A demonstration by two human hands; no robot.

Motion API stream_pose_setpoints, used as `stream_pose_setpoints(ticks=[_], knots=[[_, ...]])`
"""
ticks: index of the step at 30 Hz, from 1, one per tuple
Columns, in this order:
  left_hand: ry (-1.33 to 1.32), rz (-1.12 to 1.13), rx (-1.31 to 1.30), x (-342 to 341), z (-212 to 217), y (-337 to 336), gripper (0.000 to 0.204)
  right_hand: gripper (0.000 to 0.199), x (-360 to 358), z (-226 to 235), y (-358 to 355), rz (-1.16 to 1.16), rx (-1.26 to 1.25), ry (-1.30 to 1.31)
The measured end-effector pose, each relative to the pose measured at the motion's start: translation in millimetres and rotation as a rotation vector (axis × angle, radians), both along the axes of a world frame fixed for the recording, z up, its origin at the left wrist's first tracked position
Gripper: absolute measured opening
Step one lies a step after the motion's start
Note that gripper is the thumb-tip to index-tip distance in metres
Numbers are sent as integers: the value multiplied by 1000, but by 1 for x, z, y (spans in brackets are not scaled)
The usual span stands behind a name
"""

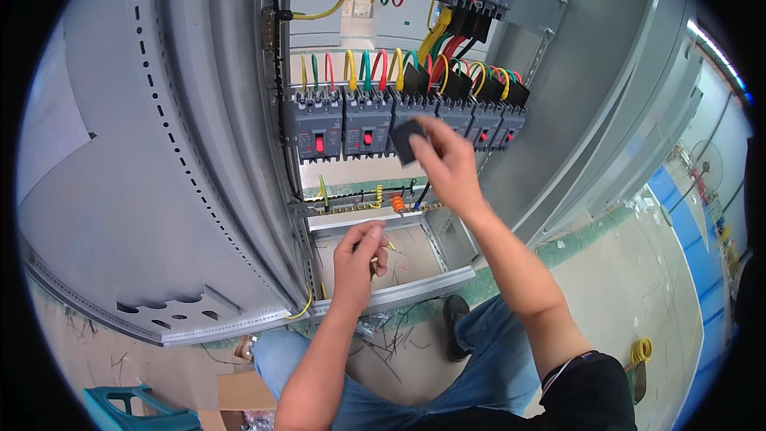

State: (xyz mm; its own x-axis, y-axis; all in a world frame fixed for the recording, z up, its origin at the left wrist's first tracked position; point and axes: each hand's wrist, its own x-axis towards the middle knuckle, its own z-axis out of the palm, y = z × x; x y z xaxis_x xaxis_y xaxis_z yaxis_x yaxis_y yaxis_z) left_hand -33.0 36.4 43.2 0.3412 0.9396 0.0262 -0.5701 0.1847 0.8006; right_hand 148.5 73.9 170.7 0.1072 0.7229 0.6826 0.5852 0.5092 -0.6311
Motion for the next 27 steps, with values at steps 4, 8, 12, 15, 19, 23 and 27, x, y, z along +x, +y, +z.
stream_pose_setpoints(ticks=[4, 8, 12, 15, 19, 23, 27], knots=[[-124, -73, -407, -1, -22, 13, 49, 33, -3, 27, 49, 19, 149, -69], [-156, -86, -471, -2, -27, 12, 57, 34, -10, 31, 60, -54, 169, -108], [-160, -55, -495, -5, -26, 11, 57, 33, -3, 25, 67, -80, 147, -99], [-147, -56, -488, -6, -25, 12, 56, 32, -7, 30, 65, -87, 141, -125], [-154, -73, -464, -4, -25, 13, 55, 31, -17, 40, 67, -153, 232, -326], [-151, -87, -453, 4, -25, 12, 55, 29, -23, 44, 95, -182, 430, -507], [-176, -101, -442, 3, -30, 11, 56, 31, -23, 50, 84, -271, 544, -557]])
